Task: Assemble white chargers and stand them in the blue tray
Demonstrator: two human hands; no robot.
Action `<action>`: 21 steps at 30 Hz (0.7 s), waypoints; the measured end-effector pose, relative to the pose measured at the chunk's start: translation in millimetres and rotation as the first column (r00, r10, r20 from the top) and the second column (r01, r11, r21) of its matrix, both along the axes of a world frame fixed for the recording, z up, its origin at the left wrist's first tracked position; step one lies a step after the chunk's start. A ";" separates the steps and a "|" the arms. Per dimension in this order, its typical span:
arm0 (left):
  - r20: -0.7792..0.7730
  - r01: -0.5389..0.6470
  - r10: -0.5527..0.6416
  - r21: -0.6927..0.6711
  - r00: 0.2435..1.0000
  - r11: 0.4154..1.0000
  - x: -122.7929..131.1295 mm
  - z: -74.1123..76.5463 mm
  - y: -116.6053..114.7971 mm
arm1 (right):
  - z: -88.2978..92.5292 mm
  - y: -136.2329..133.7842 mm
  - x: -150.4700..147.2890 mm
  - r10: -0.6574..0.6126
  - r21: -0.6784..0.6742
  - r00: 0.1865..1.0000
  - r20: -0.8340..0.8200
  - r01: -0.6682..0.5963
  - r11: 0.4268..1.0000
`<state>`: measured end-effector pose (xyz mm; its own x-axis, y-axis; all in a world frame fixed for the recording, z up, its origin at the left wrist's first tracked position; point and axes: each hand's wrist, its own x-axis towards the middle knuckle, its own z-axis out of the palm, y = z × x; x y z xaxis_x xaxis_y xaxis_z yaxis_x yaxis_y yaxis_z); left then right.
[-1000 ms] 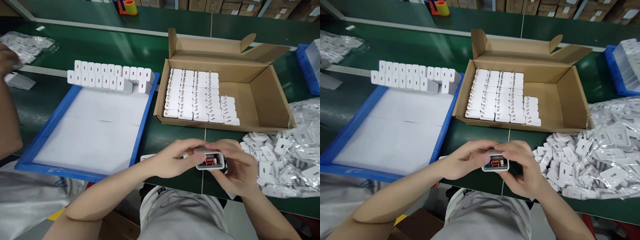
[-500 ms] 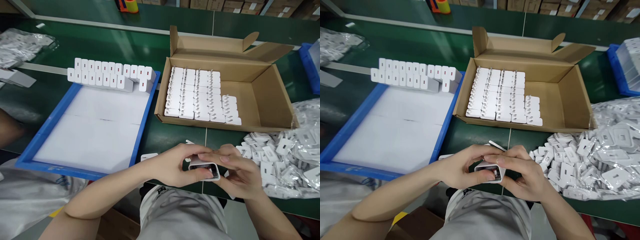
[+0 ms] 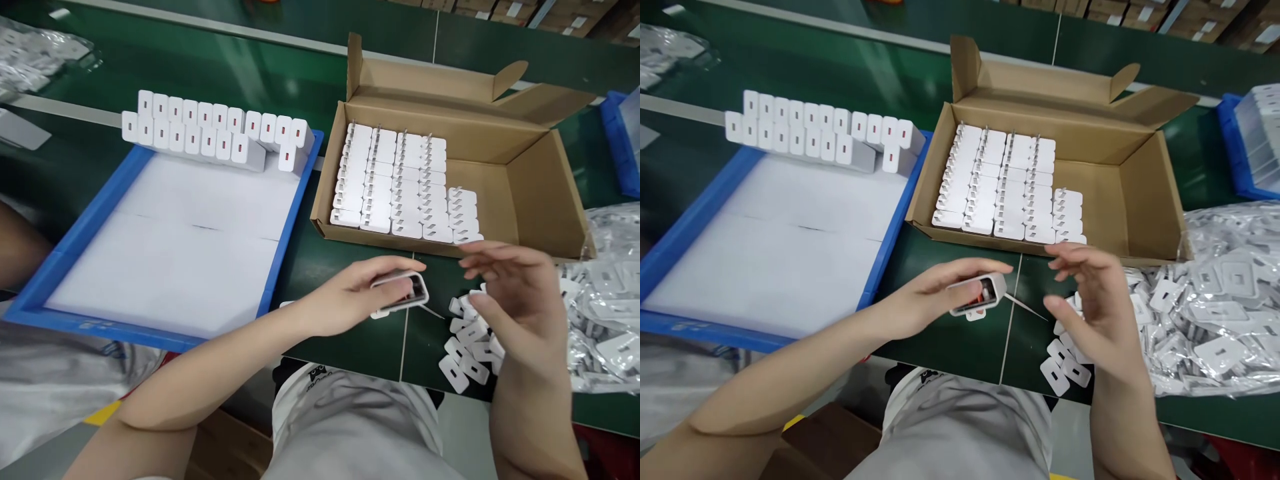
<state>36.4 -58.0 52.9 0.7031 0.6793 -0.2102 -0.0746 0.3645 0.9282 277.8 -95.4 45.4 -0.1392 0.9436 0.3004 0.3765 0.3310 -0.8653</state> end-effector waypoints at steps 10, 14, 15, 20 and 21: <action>0.069 -0.060 0.082 -0.274 0.994 0.960 1.7 -4.8 4.9 | -21.7 5.1 65.1 0.406 -0.484 0.580 0.706 -0.023 0.875; 0.095 -0.049 0.077 -0.268 0.992 0.962 1.0 -6.0 5.2 | -29.2 7.4 66.7 0.427 -0.487 0.513 0.745 -0.020 0.873; 0.097 -0.046 0.074 -0.266 0.993 0.963 0.9 -6.5 5.1 | -31.2 7.8 65.8 0.418 -0.472 0.514 0.749 -0.029 0.881; 0.125 -0.027 0.061 -0.255 0.990 0.966 1.1 -10.0 3.0 | -36.6 11.2 58.4 0.368 -0.398 0.564 0.740 -0.075 0.915; 0.135 -0.019 0.055 -0.253 0.989 0.967 1.1 -10.9 2.5 | -35.3 11.9 57.3 0.347 -0.380 0.571 0.744 -0.065 0.923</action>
<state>37.5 -55.5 42.0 0.7132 0.6432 -0.2785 -0.2148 0.5788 0.7867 335.1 -83.5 10.1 -0.3870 0.8730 -0.2968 0.9014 0.2904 -0.3211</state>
